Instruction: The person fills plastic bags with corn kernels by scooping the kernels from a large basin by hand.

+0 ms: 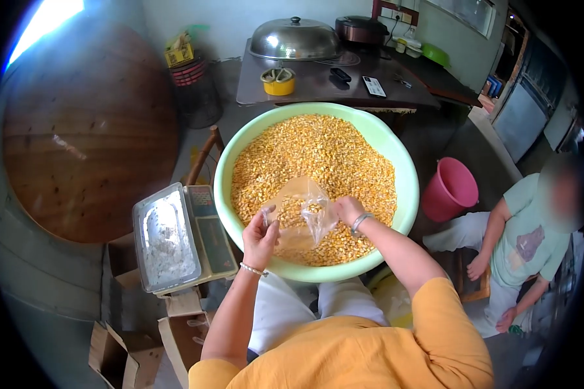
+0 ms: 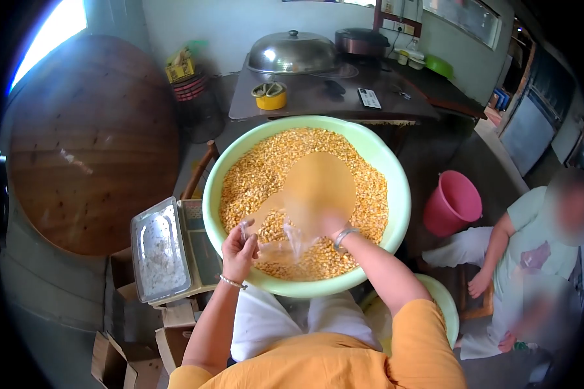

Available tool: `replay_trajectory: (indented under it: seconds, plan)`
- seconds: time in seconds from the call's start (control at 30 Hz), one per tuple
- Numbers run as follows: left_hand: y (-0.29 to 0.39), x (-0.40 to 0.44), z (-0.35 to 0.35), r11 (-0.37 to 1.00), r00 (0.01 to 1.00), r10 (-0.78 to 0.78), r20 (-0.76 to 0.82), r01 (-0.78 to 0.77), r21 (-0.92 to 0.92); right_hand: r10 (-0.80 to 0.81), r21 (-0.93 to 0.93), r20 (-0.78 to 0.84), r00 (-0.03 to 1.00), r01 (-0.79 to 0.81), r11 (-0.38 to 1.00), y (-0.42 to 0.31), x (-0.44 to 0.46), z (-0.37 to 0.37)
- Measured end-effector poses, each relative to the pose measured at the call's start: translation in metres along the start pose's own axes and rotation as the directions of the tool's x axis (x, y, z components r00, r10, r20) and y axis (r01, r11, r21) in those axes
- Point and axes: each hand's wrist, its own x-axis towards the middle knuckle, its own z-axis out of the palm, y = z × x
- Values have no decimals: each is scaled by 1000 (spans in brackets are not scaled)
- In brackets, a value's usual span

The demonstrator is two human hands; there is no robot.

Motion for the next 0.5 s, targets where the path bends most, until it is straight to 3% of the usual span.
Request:
replay_trajectory:
  seconds: [0.03, 0.1, 0.13, 0.2, 0.27, 0.33, 0.37, 0.4, 0.43, 0.5]
  plan:
    - [3, -1, 1, 1000, 1000, 16, -6, -16, -19, -5, 21, -42, 999, 5, 1000, 4, 4, -2]
    - [5, -2, -1, 999, 999, 35, -5, -35, -32, 52, 237, -108, 993, -25, 971, 8, 8, -7]
    - [4, -3, -1, 998, 999, 50, -19, -51, -35, 100, 441, -100, 990, -46, 896, 4, 9, -9]
    - [0, -1, -1, 995, 995, 86, -39, -88, -41, 194, 786, -84, 977, -55, 616, -12, 11, -16]
    - [-3, -3, -3, 993, 996, 80, -31, -82, -87, 145, 893, -110, 983, 34, 449, -25, 21, -19]
    - [0, -2, -1, 989, 997, 76, -32, -80, -122, -88, 942, 22, 996, 9, 335, -49, 23, -18]
    - [0, -1, -1, 989, 996, 79, -37, -83, -123, -420, 598, -273, 865, 495, 630, -50, 33, -5]
    - [0, -2, -1, 988, 996, 82, -42, -87, -124, -767, 13, -308, 563, 809, 588, -52, 41, 10]
    - [-1, -3, -1, 988, 995, 85, -49, -90, -125, -518, 259, -68, 853, 516, 816, -75, 35, 10]
    - [-2, -4, -4, 985, 995, 89, -35, -93, -143, -173, 388, 251, 952, 65, 919, -100, 29, 23]
